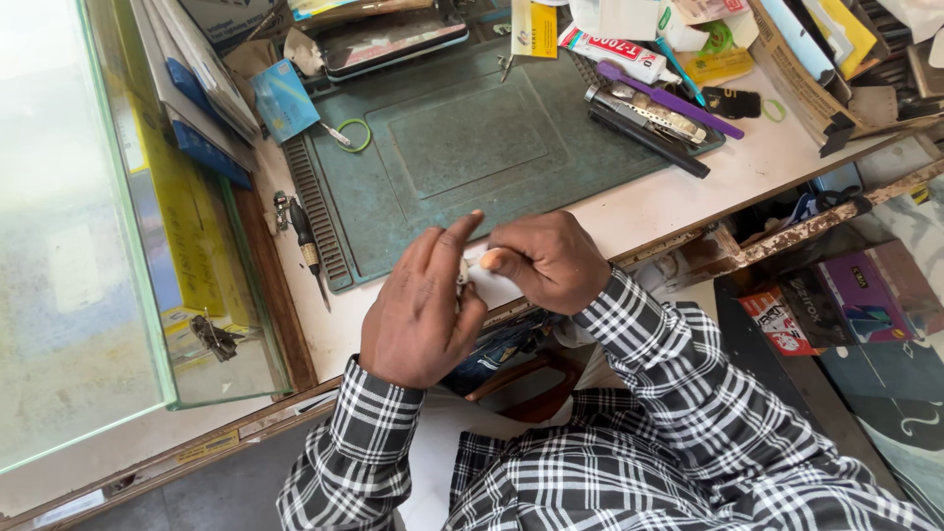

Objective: The person removes the back cover of a green smartphone, wipes the interior, and reattaches the cover. They then secure the phone with an orange rubber band and place it in a drawer. Later, they handle a small white electronic component and a green circuit board, using a purple tool to clean the board.

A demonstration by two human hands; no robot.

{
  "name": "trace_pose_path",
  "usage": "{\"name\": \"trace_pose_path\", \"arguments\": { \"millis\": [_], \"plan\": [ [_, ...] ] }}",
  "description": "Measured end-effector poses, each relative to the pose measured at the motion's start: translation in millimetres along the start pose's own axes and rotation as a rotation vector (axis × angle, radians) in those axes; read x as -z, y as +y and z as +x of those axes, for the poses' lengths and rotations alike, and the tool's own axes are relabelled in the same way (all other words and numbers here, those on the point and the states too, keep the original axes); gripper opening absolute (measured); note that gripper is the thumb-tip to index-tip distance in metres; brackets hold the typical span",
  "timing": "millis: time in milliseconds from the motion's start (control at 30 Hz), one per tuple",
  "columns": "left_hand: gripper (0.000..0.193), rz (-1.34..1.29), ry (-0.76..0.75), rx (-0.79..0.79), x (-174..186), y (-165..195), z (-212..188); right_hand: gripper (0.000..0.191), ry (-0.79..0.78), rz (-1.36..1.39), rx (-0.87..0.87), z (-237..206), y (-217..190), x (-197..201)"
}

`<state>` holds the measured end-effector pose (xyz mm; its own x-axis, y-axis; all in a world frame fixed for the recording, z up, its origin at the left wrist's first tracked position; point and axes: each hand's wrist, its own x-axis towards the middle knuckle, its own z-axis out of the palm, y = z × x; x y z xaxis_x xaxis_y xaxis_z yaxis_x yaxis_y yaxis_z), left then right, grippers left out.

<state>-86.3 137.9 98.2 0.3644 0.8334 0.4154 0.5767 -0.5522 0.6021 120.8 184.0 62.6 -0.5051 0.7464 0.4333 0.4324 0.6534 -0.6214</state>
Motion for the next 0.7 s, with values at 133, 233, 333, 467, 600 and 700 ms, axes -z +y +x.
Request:
{"name": "trace_pose_path", "arguments": {
  "millis": [133, 233, 333, 467, 600, 700],
  "plan": [
    [0.066, -0.009, -0.028, 0.108, -0.3, 1.2, 0.0, 0.037, 0.011, 0.089, -0.095, -2.9, -3.8, -0.4],
    [0.067, 0.022, 0.018, -0.034, -1.0, 0.8, -0.6, 0.034, 0.031, 0.07, 0.045, -0.5, -3.7, 2.2],
    [0.069, 0.039, 0.041, -0.068, -1.3, 0.2, -1.7, 0.029, 0.007, 0.03, 0.027, 2.7, -4.9, 2.5],
    [0.069, -0.001, -0.018, 0.095, -2.4, -0.6, -1.8, 0.031, 0.039, 0.092, -0.078, -0.4, -10.4, 1.0],
    [0.071, 0.035, 0.024, -0.01, -3.7, -1.7, -1.9, 0.035, 0.066, 0.111, 0.033, -1.4, -5.7, 0.9],
    [0.073, 0.033, 0.009, -0.064, -3.7, -2.4, -2.6, 0.032, -0.042, -0.032, -0.03, -0.2, 1.6, -1.2]
  ]
}}
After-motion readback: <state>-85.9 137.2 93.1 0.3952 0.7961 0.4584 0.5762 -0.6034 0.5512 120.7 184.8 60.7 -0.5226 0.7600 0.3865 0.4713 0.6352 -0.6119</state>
